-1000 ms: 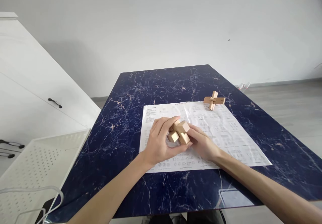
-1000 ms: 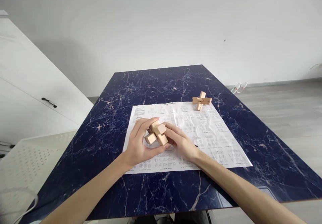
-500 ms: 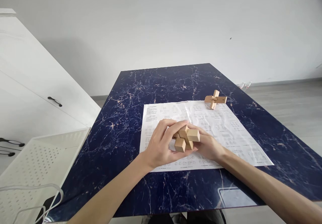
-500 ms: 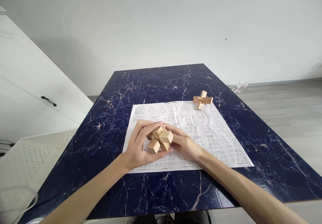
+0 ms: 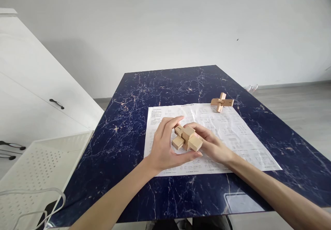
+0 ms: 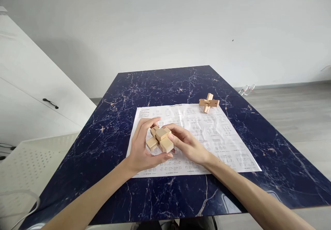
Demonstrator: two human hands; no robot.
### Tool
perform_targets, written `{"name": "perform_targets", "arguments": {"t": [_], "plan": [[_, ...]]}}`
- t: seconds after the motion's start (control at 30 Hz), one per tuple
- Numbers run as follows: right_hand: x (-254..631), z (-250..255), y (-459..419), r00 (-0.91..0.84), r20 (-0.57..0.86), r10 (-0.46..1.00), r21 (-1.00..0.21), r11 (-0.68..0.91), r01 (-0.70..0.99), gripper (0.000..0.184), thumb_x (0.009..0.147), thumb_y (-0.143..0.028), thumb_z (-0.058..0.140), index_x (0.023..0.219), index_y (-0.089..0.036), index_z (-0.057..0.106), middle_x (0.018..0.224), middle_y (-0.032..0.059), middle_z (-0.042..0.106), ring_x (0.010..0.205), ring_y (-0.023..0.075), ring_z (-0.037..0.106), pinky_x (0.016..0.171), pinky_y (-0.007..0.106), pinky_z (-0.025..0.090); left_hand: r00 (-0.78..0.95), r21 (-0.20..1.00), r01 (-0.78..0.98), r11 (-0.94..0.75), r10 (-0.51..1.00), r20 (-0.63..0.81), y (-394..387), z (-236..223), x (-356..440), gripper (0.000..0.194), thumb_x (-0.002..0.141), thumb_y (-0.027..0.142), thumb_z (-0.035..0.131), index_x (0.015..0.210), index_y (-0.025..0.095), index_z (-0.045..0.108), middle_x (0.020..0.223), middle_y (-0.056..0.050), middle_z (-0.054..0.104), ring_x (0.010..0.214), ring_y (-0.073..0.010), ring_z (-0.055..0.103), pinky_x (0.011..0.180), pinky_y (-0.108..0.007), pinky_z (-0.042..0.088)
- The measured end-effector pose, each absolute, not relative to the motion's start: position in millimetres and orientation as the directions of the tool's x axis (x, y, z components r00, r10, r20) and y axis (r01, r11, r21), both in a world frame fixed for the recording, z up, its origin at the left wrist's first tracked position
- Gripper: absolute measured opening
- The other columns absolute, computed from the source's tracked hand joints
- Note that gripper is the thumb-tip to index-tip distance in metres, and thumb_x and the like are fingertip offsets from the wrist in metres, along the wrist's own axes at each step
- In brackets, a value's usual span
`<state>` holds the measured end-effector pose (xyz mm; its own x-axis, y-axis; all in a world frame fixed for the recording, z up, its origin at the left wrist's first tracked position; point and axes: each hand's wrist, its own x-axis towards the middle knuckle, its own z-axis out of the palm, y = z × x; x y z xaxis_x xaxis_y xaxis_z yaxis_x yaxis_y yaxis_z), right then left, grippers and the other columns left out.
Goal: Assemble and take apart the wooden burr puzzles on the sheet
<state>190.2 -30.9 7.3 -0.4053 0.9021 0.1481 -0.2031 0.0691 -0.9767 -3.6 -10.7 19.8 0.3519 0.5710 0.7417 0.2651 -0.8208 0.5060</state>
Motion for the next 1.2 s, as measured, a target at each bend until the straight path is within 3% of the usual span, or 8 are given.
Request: {"name": "perform_targets", "arguments": {"t": [0.17, 0.3, 0.43, 0.57, 0.7, 0.83, 1.03, 1.2], "plan": [[189, 12, -32, -0.315, 0.224, 0.922, -0.974, 0.206, -0.092, 0.035, 0.101, -0.06, 0.065, 0.114, -0.027, 0.068, 0.091, 0.0051, 0.066, 0.076, 0.0212, 0.059, 0.069, 0.035, 0.052, 0.351, 0.503, 0.251, -0.827, 0.562, 0.749, -11, 22, -2, 0.071, 0.083, 0.057, 0.081, 0.14, 0.024, 0.053, 0.114, -0.009, 0.065, 0.098, -0.0249, 0.065, 0.086, -0.043, 0.058], [191, 10, -31, -0.264, 0.288, 0.92, -0.957, 0.28, -0.071, 0.029, 0.101, -0.053, 0.068, 0.115, -0.027, 0.068, 0.103, 0.0079, 0.071, 0.09, 0.0244, 0.066, 0.077, 0.039, 0.055, 0.345, 0.607, 0.214, -0.765, 0.641, 0.686, -13, 25, -2, 0.065, 0.082, 0.052, 0.084, 0.133, 0.024, 0.056, 0.113, -0.008, 0.065, 0.095, -0.0234, 0.065, 0.085, -0.041, 0.058], [196, 11, -31, -0.214, 0.365, 0.906, -0.92, 0.386, 0.066, 0.024, 0.103, -0.048, 0.066, 0.113, -0.027, 0.069, 0.109, 0.0097, 0.072, 0.095, 0.0261, 0.067, 0.083, 0.042, 0.055, 0.351, 0.71, 0.143, -0.69, 0.706, 0.615, -13, 27, -2, 0.055, 0.08, 0.049, 0.086, 0.121, 0.024, 0.06, 0.111, -0.007, 0.067, 0.098, -0.0249, 0.067, 0.087, -0.043, 0.058], [197, 13, -33, -0.208, 0.444, 0.872, -0.838, 0.486, 0.248, 0.02, 0.106, -0.045, 0.061, 0.105, -0.025, 0.065, 0.098, 0.0076, 0.07, 0.087, 0.0243, 0.064, 0.077, 0.04, 0.051, 0.42, 0.864, 0.046, -0.502, 0.794, 0.439, -12, 27, -4, 0.055, 0.086, 0.055, 0.08, 0.126, 0.023, 0.061, 0.116, -0.011, 0.07, 0.1, -0.0272, 0.07, 0.088, -0.044, 0.059], [196, 14, -36, -0.245, 0.48, 0.842, -0.763, 0.539, 0.357, 0.024, 0.109, -0.044, 0.052, 0.095, -0.025, 0.058, 0.082, 0.0031, 0.06, 0.07, 0.0201, 0.053, 0.066, 0.037, 0.043, 0.559, 0.955, -0.058, -0.292, 0.783, 0.273, -10, 28, -5, 0.056, 0.093, 0.066, 0.07, 0.125, 0.021, 0.064, 0.11, -0.012, 0.073, 0.095, -0.0264, 0.071, 0.084, -0.043, 0.061], [193, 14, -38, -0.273, 0.435, 0.858, -0.756, 0.512, 0.407, 0.036, 0.111, -0.048, 0.045, 0.085, -0.025, 0.051, 0.075, 0.0012, 0.054, 0.065, 0.0189, 0.047, 0.062, 0.035, 0.037, 0.59, 0.972, -0.086, -0.217, 0.775, 0.226, -7, 27, -5, 0.06, 0.091, 0.072, 0.067, 0.124, 0.021, 0.068, 0.109, -0.014, 0.075, 0.091, -0.0269, 0.073, 0.076, -0.041, 0.062], [191, 16, -37, -0.239, 0.347, 0.907, -0.824, 0.416, 0.384, 0.041, 0.11, -0.05, 0.045, 0.078, -0.024, 0.049, 0.067, -0.0011, 0.051, 0.06, 0.0167, 0.043, 0.059, 0.033, 0.033, 0.549, 0.984, -0.148, -0.1, 0.819, 0.166, -1, 19, -4, 0.063, 0.084, 0.069, 0.079, 0.125, 0.023, 0.073, 0.114, -0.014, 0.074, 0.096, -0.0277, 0.072, 0.075, -0.038, 0.062], [190, 13, -35, -0.199, 0.377, 0.905, -0.802, 0.426, 0.418, 0.037, 0.109, -0.046, 0.047, 0.08, -0.024, 0.049, 0.067, -0.0006, 0.052, 0.06, 0.017, 0.044, 0.06, 0.033, 0.034, 0.556, 0.991, -0.127, 0.046, 0.83, 0.033, -1, 18, -2, 0.054, 0.089, 0.068, 0.073, 0.115, 0.021, 0.076, 0.082, -0.006, 0.067, 0.066, -0.0171, 0.059, 0.058, -0.032, 0.055]]}}
